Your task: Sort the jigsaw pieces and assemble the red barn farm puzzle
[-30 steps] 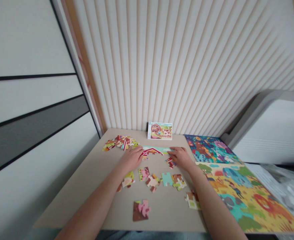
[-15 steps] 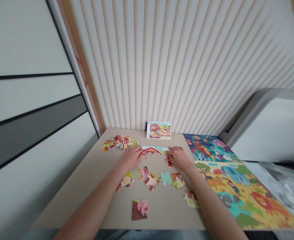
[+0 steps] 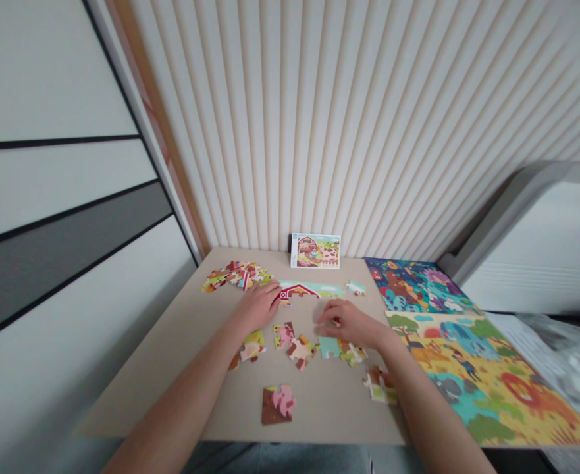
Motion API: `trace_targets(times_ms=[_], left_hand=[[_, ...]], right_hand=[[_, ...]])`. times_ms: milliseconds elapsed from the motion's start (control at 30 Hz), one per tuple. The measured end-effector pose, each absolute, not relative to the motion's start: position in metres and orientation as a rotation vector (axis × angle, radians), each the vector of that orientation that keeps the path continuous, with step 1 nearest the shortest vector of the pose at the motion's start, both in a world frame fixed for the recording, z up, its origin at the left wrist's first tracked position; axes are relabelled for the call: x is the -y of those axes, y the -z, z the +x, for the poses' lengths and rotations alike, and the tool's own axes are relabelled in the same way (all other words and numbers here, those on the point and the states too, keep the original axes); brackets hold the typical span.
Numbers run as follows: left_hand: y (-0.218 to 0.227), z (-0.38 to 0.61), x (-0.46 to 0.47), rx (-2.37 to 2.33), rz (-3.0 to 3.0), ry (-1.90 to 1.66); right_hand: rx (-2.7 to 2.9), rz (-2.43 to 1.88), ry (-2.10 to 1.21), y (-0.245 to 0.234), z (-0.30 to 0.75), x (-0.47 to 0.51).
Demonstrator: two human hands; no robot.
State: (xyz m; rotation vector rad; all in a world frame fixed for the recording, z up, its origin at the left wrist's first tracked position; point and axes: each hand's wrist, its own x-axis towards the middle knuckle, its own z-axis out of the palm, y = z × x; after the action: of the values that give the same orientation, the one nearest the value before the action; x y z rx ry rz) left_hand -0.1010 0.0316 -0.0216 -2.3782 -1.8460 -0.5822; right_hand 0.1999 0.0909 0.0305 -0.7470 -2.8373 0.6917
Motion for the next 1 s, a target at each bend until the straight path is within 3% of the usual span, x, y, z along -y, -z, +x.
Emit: trace_targets(times_ms=[533,833,1000], left_hand=[[0.023,-0.101,-0.031,1.831,-2.359,0.531],[0.027,-0.104,-0.032,1.829,-2.365,0.538],[0.028,-0.105,-0.034,1.841,-2.371,0.532]], right_hand=[[2.903,-0.912,-0.882,-0.029,0.203,-0.084],[2.915,-1.008,-0.758,-0.027,0.208,-0.078],[2.746,-0.943,-1.072,-0.032,0.207,-0.081]])
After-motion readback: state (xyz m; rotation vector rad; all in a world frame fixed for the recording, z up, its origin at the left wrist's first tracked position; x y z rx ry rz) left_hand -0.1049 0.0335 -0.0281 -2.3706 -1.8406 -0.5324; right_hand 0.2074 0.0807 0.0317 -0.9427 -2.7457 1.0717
